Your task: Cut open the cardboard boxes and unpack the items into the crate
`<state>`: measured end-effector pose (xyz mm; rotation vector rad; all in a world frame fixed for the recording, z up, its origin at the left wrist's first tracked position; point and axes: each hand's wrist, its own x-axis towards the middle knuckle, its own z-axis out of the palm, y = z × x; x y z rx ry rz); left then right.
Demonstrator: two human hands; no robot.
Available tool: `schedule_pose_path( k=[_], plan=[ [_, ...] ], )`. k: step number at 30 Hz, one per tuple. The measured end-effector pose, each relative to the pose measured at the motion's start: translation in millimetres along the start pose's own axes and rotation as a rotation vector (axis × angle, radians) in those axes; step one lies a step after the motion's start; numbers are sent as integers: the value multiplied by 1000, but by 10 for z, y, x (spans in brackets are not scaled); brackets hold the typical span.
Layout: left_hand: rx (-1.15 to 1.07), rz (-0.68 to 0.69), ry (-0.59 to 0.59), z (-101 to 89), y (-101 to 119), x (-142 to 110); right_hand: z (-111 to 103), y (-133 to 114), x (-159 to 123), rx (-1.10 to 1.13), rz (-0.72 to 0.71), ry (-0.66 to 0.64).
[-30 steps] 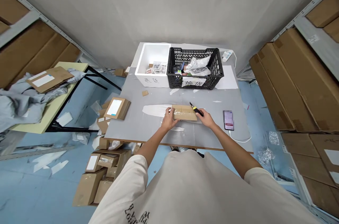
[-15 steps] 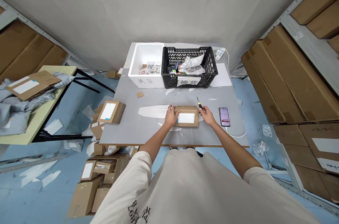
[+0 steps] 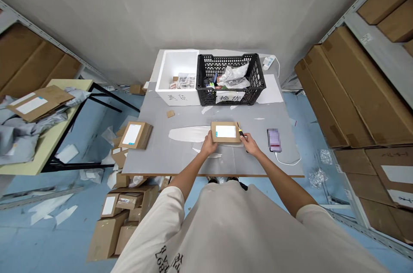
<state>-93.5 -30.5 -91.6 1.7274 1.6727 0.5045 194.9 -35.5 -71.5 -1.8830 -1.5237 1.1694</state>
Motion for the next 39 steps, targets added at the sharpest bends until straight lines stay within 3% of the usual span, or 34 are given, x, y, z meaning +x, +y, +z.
schedule_pose_path(
  k=[6, 11, 15, 18, 22, 27, 31, 39],
  plan=[
    [-57, -79, 26, -186, 127, -40, -140, -133, 2, 8, -52, 118],
    [-67, -66, 43, -198, 189, -25, -185, -121, 89, 44, -34, 99],
    [-59, 1, 70, -162, 209, -18, -158, -75, 161, 66, -35, 84],
    [107, 63, 152, -188, 231, -37, -184, -105, 185, 61, -68, 96],
    [333, 255, 49, -246, 245, -120, -291, -275, 165, -44, -181, 140],
    [420, 398, 0, -270, 212, -225, -372, -628, 143, -227, -292, -107],
    [468, 451, -3, -281, 174, -227, -297, -943, 193, -478, -375, -279],
    [487, 472, 10, -290, 123, -225, -91, -1355, 263, -785, -400, -386]
  ],
)
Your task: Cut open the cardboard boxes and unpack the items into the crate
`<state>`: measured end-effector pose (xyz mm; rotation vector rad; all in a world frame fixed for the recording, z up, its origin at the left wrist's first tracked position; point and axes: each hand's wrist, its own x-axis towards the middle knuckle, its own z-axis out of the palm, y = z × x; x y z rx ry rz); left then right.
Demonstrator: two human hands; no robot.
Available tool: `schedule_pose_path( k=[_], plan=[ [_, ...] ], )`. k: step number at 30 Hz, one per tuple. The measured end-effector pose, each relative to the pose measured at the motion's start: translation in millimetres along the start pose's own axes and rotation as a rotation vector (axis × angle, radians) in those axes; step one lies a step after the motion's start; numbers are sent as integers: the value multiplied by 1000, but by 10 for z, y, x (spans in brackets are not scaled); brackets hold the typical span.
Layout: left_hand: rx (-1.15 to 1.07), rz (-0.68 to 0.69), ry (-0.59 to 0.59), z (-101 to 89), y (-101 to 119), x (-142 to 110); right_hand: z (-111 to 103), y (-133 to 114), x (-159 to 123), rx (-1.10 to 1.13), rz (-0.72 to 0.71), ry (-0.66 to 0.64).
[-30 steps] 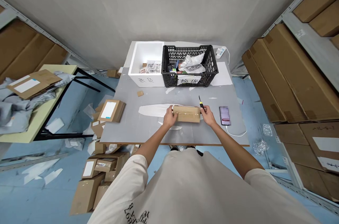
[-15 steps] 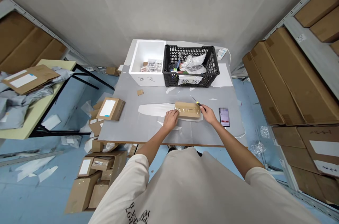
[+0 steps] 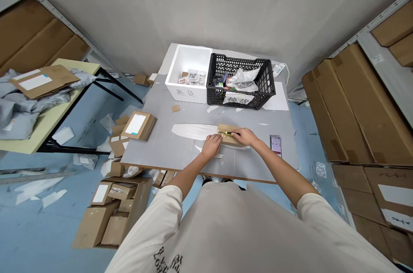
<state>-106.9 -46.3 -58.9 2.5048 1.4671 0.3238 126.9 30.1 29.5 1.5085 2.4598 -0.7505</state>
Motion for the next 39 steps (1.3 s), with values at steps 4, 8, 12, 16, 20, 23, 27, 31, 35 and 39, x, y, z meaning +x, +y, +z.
schedule_pose_path(
  k=[4, 8, 12, 16, 20, 23, 27, 31, 35, 39],
  plan=[
    [-18, -4, -3, -4, -13, -15, -37, -76, 22, -41, 9, -23],
    [-36, -1, -6, -5, -32, -28, -54, -136, 27, -69, 41, -33],
    [-41, 5, -9, 0, -40, -36, -61, -191, 24, -103, 64, -45],
    [-42, 2, -4, 5, -41, -34, -70, -228, 23, -138, 72, -51],
    [-34, 7, -5, 8, -42, -23, -95, -266, 32, -159, 75, -58],
    [-15, 13, -1, 11, -41, -6, -134, -312, 43, -165, 96, -69],
    [24, 1, 13, 24, -30, 25, -190, -384, 60, -176, 132, -86],
    [64, -12, 13, 43, -17, 44, -217, -433, 75, -192, 168, -98],
    [81, -25, -5, 52, -17, 58, -209, -456, 78, -201, 180, -104],
    [71, -36, -21, 50, -27, 89, -199, -480, 74, -224, 177, -94]
  ],
)
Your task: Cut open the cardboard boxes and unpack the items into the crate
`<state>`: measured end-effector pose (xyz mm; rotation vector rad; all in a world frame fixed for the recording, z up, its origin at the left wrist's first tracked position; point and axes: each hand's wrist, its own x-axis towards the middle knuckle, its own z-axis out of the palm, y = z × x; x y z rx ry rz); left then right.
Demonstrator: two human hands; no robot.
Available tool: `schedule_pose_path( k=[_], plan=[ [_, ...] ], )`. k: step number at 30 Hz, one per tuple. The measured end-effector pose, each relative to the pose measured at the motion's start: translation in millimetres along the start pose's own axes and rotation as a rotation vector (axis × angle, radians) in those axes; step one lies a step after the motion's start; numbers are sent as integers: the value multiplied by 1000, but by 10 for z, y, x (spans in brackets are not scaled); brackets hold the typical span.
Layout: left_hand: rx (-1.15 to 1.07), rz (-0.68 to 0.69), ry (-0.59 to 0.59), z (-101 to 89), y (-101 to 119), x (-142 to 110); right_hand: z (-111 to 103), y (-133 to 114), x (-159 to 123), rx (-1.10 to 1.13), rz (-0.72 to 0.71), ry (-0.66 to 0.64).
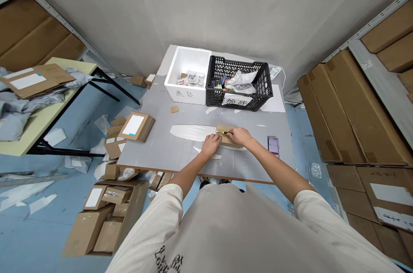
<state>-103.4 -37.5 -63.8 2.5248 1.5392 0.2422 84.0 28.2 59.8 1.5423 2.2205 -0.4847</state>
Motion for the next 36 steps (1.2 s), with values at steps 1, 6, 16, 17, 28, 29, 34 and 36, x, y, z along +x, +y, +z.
schedule_pose_path(
  k=[1, 6, 16, 17, 28, 29, 34, 36],
  plan=[
    [-6, -3, 2, -2, -1, 8, -2, -7, -3, -5, -6, 3],
    [-43, -14, 3, -24, 3, 30, -23, -47, -15, -37, -10, 21],
    [-12, -4, -4, -24, 1, 31, -4, -43, 21, 11, -8, 5],
    [-10, -1, -3, -21, 0, 32, -4, -40, 22, 7, -13, 9],
    [-34, -12, -10, -61, 14, 1, -41, 366, -113, -9, 47, -37],
    [-37, -13, -6, -68, 21, 4, -39, 410, -136, -4, 48, -37],
    [-11, -21, 17, -83, 57, 35, -33, 498, -188, -9, 59, -45],
    [-2, -28, 12, -78, 63, 48, -28, 505, -187, -5, 62, -44]
  ],
)
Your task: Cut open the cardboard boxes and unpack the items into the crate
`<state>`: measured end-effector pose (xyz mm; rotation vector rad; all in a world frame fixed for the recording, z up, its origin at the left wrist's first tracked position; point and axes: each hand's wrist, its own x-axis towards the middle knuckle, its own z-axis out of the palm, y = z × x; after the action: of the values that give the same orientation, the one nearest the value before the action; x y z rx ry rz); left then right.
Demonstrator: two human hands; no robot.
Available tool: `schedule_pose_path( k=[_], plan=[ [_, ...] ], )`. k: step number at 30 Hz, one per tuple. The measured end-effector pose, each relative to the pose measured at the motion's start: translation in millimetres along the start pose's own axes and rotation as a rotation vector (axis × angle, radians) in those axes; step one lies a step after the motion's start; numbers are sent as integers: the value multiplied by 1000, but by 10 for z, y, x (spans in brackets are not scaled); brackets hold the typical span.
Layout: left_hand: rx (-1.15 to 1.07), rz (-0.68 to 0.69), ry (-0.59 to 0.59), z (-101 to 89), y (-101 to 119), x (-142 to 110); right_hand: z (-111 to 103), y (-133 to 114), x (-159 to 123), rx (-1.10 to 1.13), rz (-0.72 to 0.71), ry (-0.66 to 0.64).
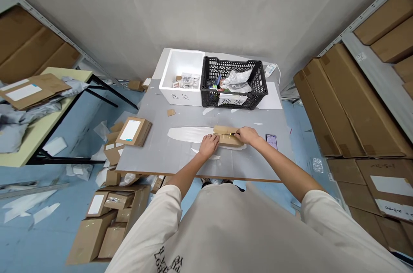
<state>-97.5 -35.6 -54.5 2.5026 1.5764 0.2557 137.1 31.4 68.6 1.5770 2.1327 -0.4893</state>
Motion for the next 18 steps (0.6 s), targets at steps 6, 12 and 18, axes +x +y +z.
schedule_pose_path(
  k=[6, 12, 18],
  plan=[
    [-9, -9, -18, 1, 14, 21, 56, 197, -54, 28, 34, -14],
    [4, -25, -47, -36, 42, 41, 121, 628, -231, 38, 87, -3],
    [46, -15, -49, -49, 65, 61, 211, 942, -297, 46, 88, -12]
  ],
)
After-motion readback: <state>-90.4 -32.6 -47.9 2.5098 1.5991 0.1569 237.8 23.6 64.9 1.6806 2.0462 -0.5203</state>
